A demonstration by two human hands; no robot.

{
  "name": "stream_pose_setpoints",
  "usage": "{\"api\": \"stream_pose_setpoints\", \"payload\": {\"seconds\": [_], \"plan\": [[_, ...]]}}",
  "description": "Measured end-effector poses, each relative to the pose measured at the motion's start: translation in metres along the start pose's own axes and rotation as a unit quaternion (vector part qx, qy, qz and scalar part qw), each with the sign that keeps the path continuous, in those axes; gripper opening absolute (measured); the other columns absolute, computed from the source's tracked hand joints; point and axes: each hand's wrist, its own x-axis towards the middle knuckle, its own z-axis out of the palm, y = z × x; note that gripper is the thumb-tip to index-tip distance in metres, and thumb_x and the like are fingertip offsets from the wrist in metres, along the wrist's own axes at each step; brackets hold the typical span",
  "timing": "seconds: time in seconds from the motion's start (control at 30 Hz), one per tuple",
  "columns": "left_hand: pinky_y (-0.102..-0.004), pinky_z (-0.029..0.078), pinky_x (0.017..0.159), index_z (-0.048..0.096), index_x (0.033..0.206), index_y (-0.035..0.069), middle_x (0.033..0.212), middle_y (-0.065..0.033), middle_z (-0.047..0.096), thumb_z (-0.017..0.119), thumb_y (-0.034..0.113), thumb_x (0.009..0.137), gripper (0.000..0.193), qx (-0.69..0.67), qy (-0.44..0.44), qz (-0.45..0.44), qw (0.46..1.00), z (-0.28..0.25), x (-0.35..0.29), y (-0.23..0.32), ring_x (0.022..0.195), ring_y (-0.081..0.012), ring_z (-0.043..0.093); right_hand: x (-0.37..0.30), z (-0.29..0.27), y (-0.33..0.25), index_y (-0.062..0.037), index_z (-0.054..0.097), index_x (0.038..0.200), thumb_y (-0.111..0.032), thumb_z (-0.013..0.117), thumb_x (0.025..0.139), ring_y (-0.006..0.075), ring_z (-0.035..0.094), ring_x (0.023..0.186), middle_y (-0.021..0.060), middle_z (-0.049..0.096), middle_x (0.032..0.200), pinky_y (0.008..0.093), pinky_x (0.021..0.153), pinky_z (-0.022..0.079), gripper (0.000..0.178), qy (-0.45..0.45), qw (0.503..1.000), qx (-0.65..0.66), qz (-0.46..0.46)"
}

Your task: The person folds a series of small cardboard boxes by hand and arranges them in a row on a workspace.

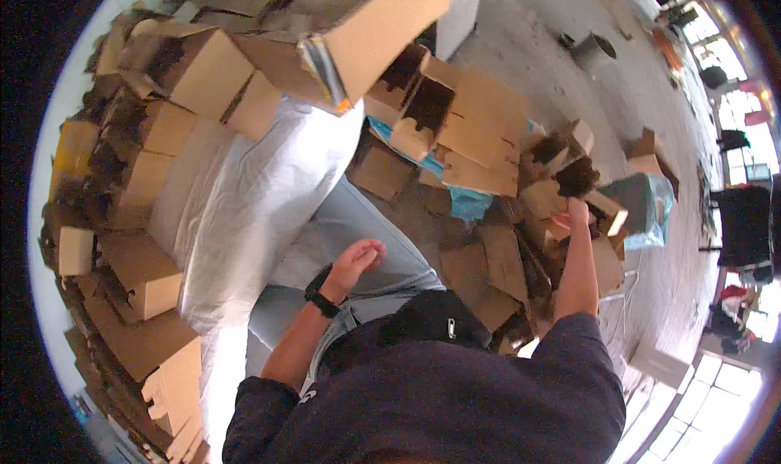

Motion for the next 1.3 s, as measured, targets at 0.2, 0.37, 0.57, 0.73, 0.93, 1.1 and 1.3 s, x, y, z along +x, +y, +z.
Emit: {"api": "stream_pose_setpoints", "payload": {"seconds": [0.2, 0.37, 0.57, 0.73, 0.93, 1.1, 1.3], "plan": [[-0.0287, 0.048, 0.088, 0.052, 0.121, 0.002, 0.117, -0.0067, 0.059, 0.050, 0.013, 0.097, 0.026, -0.036, 0.017, 0.013, 0.999, -0.004, 0.000, -0.014, 0.107, -0.0165, 0.059, -0.010, -0.011, -0.011, -0.0036, 0.054, 0.117, -0.043, 0.061, 0.083, 0.0355, 0.065, 0.074, 0.0185, 0.058, 0.113, 0.0442, 0.060, 0.057, 0.052, 0.021, 0.997, -0.066, -0.021], [-0.0284, 0.048, 0.088, 0.052, 0.122, 0.002, 0.117, -0.0064, 0.058, 0.051, 0.014, 0.097, 0.027, -0.026, 0.008, 0.006, 1.000, -0.005, 0.006, -0.015, 0.107, -0.0161, 0.058, 0.087, -0.031, 0.023, -0.0036, 0.054, 0.117, -0.042, 0.066, 0.080, 0.0355, 0.063, 0.085, 0.0168, 0.055, 0.114, 0.0449, 0.065, 0.057, 0.055, 0.002, 0.992, -0.107, -0.074], [-0.0280, 0.047, 0.088, 0.052, 0.122, 0.002, 0.117, -0.0060, 0.058, 0.051, 0.016, 0.097, 0.028, -0.031, 0.005, 0.021, 0.999, -0.007, 0.002, -0.024, 0.105, -0.0152, 0.058, 0.141, -0.022, 0.000, 0.0004, 0.056, 0.112, -0.030, 0.059, 0.083, 0.0345, 0.063, 0.076, 0.0168, 0.056, 0.104, 0.0434, 0.061, 0.058, 0.042, 0.005, 0.972, -0.215, -0.090], [-0.0278, 0.046, 0.088, 0.052, 0.122, 0.002, 0.117, -0.0053, 0.058, 0.050, 0.017, 0.098, 0.029, -0.027, 0.004, 0.015, 1.000, -0.001, 0.005, -0.016, 0.105, -0.0147, 0.058, 0.086, -0.021, -0.029, 0.0039, 0.057, 0.111, -0.027, 0.054, 0.084, 0.0336, 0.065, 0.073, 0.0234, 0.060, 0.102, 0.0426, 0.061, 0.059, 0.041, -0.013, 0.926, -0.366, -0.095], [-0.0293, 0.046, 0.093, 0.050, 0.125, 0.004, 0.122, -0.0053, 0.057, 0.047, 0.017, 0.099, 0.029, -0.008, 0.008, -0.013, 1.000, -0.004, -0.001, -0.012, 0.111, -0.0156, 0.056, 0.000, 0.018, -0.056, 0.0042, 0.054, 0.121, -0.040, 0.059, 0.083, 0.0326, 0.064, 0.084, 0.0252, 0.059, 0.110, 0.0436, 0.070, 0.055, 0.059, 0.059, 0.920, -0.367, -0.127], [-0.0301, 0.045, 0.093, 0.050, 0.126, 0.005, 0.122, -0.0053, 0.057, 0.047, 0.018, 0.099, 0.030, -0.007, 0.008, -0.021, 1.000, 0.001, -0.006, 0.001, 0.111, -0.0161, 0.056, 0.037, 0.008, -0.033, 0.0092, 0.056, 0.117, -0.050, 0.059, 0.083, 0.0284, 0.062, 0.081, 0.0193, 0.064, 0.103, 0.0436, 0.072, 0.049, 0.068, 0.124, 0.916, -0.313, -0.217], [-0.0281, 0.046, 0.090, 0.051, 0.123, 0.006, 0.119, -0.0049, 0.059, 0.049, 0.015, 0.098, 0.027, -0.032, 0.029, -0.010, 0.999, -0.005, -0.005, -0.009, 0.107, -0.0153, 0.058, -0.038, 0.038, -0.061, -0.0007, 0.055, 0.118, -0.041, 0.055, 0.087, 0.0338, 0.057, 0.107, 0.0175, 0.059, 0.114, 0.0455, 0.088, 0.047, 0.051, 0.250, 0.893, -0.310, -0.211]]}}
